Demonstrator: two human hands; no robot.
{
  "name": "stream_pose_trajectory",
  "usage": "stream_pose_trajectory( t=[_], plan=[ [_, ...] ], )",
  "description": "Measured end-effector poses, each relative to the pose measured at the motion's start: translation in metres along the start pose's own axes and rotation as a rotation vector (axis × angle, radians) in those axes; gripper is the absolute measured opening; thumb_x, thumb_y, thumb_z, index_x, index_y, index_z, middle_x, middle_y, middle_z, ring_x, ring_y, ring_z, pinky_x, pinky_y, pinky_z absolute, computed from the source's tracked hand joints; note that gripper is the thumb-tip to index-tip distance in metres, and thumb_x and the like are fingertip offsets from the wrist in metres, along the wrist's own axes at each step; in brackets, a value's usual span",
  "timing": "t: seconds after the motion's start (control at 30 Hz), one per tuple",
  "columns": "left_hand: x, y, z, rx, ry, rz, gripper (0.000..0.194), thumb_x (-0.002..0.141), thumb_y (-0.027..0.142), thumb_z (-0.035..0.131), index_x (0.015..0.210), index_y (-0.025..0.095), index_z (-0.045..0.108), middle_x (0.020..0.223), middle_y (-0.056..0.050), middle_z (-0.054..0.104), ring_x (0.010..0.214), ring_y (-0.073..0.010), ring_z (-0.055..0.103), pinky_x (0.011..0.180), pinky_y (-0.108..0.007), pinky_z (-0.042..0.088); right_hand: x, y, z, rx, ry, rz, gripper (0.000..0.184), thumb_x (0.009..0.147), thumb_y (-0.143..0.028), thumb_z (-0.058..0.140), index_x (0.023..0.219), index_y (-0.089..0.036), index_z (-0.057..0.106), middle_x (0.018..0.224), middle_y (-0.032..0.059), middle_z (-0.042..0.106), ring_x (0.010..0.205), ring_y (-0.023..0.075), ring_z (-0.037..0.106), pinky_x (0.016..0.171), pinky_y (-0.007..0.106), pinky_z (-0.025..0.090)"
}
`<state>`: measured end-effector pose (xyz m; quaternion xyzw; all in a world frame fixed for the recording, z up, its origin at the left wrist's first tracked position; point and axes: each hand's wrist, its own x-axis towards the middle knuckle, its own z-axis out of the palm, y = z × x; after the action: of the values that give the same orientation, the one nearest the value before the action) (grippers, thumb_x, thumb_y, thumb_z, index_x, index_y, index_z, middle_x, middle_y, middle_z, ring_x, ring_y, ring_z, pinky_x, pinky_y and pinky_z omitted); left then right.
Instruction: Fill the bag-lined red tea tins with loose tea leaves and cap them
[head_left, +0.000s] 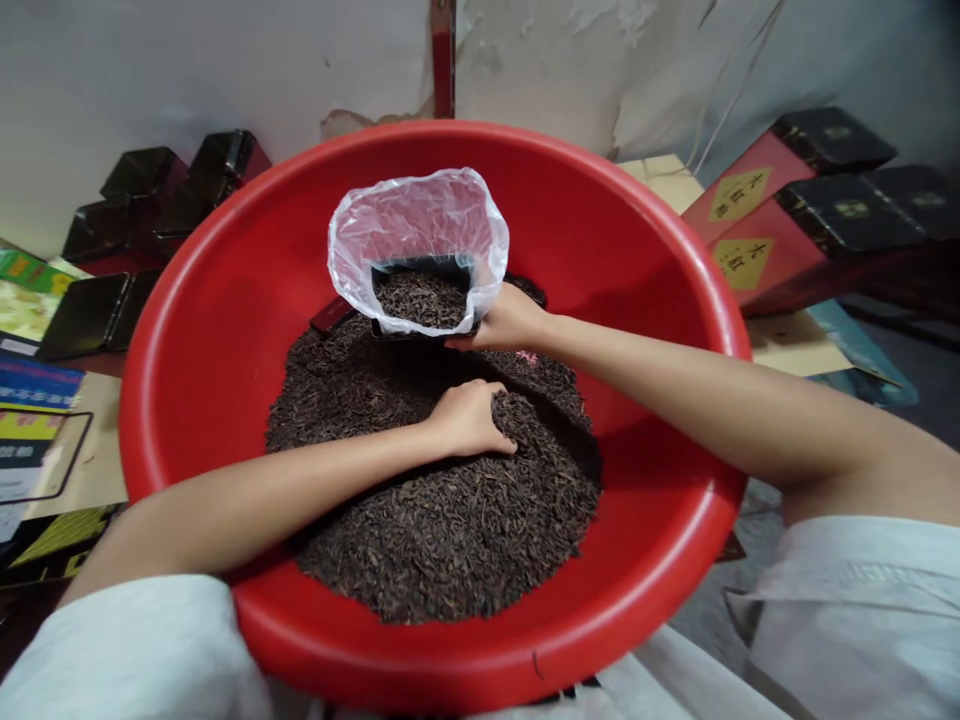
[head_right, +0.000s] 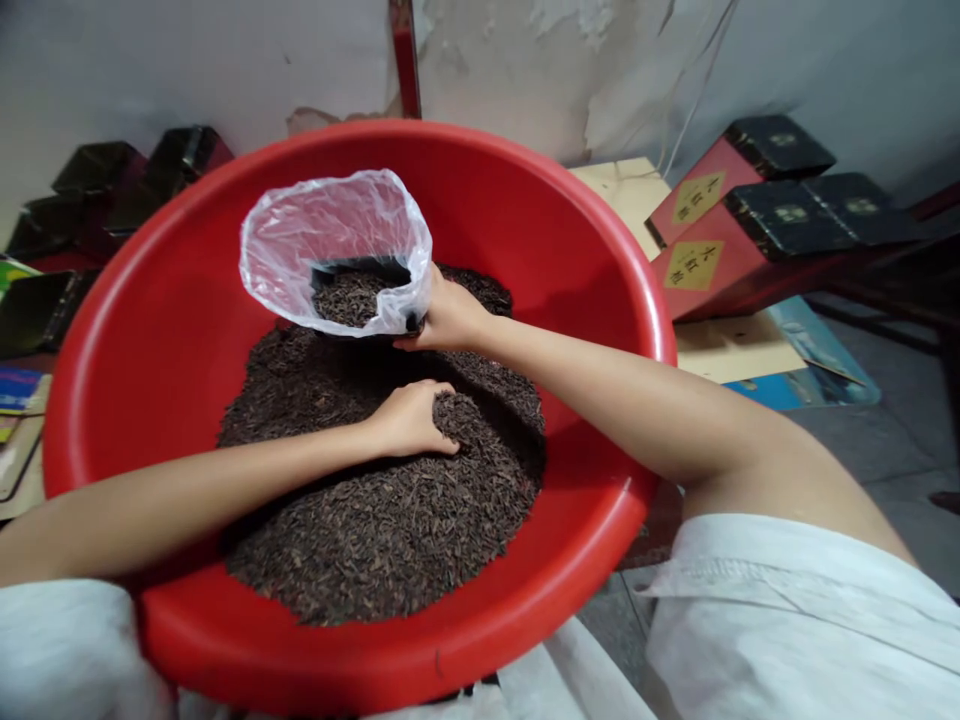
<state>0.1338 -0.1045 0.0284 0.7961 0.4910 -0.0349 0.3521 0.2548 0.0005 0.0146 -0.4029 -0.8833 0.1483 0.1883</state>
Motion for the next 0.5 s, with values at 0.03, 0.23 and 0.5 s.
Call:
stream_pose_trajectory(
  t=[0.03,0.23,0.5],
  plan=[
    [-0.003,0.000,-0.002,-0.035,-0.003,-0.002,0.062,0.057,0.041,0.073,0.112,0.014,0.060,0.110,-0.014,0.064,0.099,-0.0318,0.062,0.089,-0.039,0.050,0.000,0.000,0.000,-0.004,0.011,-0.007,0.063,0.063,-0.046,0.072,0.116,-0.013,0.057,0.118,0.0128,0.058,0.118,0.0318,0.050,0.102,0.042,0.043],
    [-0.040,0.003,-0.023,-0.231,-0.023,-0.062,0.049,0.053,0.026,0.077,0.099,0.017,0.063,0.097,-0.005,0.067,0.089,-0.0249,0.064,0.082,-0.034,0.050,-0.002,-0.003,0.000,-0.016,0.004,-0.028,0.067,0.064,-0.048,0.070,0.118,-0.011,0.055,0.124,0.0174,0.054,0.115,0.0332,0.051,0.097,0.044,0.045],
    [-0.089,0.027,-0.057,-0.244,-0.002,0.070,0.041,0.056,0.024,0.077,0.094,0.020,0.063,0.088,0.000,0.066,0.079,-0.0203,0.062,0.078,-0.033,0.050,-0.005,-0.006,0.003,-0.013,0.062,-0.019,0.088,0.061,-0.048,0.071,0.130,-0.005,0.039,0.131,0.0235,0.046,0.118,0.0353,0.050,0.099,0.046,0.044]
  ],
)
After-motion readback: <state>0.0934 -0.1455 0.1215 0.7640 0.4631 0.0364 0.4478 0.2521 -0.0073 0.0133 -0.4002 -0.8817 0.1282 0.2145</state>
